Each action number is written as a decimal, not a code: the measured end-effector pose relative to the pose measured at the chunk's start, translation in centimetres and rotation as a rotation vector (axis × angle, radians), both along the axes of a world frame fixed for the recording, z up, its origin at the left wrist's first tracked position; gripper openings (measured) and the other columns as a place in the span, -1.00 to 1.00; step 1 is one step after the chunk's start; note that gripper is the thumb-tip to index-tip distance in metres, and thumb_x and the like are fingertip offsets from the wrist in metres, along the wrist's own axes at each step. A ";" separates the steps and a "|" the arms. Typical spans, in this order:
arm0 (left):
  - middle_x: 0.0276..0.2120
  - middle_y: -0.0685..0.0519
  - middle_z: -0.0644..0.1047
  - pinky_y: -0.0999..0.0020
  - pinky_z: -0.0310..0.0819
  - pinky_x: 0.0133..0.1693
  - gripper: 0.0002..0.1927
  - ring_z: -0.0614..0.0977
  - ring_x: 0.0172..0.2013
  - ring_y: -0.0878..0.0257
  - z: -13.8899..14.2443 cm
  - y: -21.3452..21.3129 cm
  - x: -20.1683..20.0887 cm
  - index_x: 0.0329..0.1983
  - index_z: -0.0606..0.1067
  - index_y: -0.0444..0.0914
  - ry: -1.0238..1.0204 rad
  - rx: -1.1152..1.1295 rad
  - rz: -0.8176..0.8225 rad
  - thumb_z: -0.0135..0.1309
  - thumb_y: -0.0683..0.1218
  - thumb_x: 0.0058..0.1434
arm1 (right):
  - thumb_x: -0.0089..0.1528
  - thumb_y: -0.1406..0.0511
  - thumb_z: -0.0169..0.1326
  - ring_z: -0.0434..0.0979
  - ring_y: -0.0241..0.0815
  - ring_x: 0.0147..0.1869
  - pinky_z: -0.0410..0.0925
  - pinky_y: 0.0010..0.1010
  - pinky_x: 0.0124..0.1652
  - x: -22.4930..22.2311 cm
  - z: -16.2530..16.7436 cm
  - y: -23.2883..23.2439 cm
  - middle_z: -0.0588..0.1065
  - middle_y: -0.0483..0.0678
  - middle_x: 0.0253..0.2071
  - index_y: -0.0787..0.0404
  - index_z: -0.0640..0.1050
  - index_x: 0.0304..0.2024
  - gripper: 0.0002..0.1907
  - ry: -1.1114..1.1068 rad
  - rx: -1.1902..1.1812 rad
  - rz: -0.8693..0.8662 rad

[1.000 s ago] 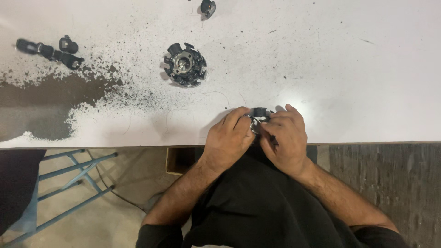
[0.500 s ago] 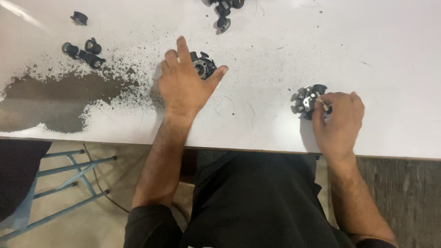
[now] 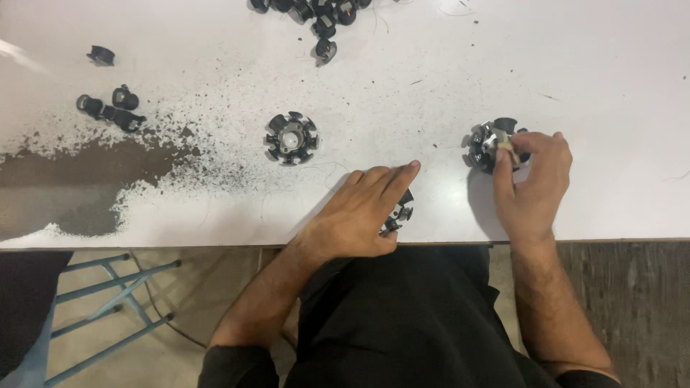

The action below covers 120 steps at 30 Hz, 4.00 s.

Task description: The person sits at a white work table and assembles small black plastic parts by hand, pressing metal inserts into black plastic housings one at a time. Completed wheel-like assemblies accumulate on the table as the person repeatedly picks up parts, fits them together, and sets the finished units aside.

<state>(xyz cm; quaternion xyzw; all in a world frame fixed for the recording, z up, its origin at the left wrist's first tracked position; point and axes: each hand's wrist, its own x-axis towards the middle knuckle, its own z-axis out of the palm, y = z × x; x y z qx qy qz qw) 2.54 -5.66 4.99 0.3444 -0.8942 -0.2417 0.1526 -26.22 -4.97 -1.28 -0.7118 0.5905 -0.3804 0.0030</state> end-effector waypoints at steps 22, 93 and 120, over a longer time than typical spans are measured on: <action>0.14 -0.08 0.47 0.02 0.44 0.07 -0.79 0.53 0.12 -0.01 -3.9 2.7 0.0 -0.15 0.53 -0.27 0.157 -0.127 0.374 0.22 -0.13 0.17 | 0.16 0.44 0.24 0.55 0.00 0.03 0.22 0.11 0.37 9.2 0.6 5.0 0.55 -0.01 -0.14 0.22 0.50 -0.10 -0.72 -0.145 0.123 0.277; 0.00 -0.05 0.50 0.09 0.45 -0.07 -0.77 0.54 -0.08 0.00 -2.1 3.3 -0.9 -0.19 0.49 -0.30 0.123 -0.302 0.458 0.22 -0.16 0.11 | 0.13 0.47 0.26 0.47 0.07 -0.20 0.34 -0.15 -0.22 8.9 2.7 4.3 0.48 0.02 -0.26 0.25 0.49 -0.18 -0.75 -0.166 0.114 0.301; -0.06 -0.03 0.59 0.20 0.63 -0.07 -0.80 0.68 -0.09 0.03 -4.2 3.0 -0.3 -0.04 0.53 -0.31 0.220 -0.085 0.376 0.16 -0.21 0.27 | 0.08 0.43 0.30 0.52 0.04 0.09 0.29 0.09 0.27 8.1 0.8 4.1 0.51 -0.01 -0.18 0.23 0.51 -0.16 -0.69 -0.119 0.017 0.455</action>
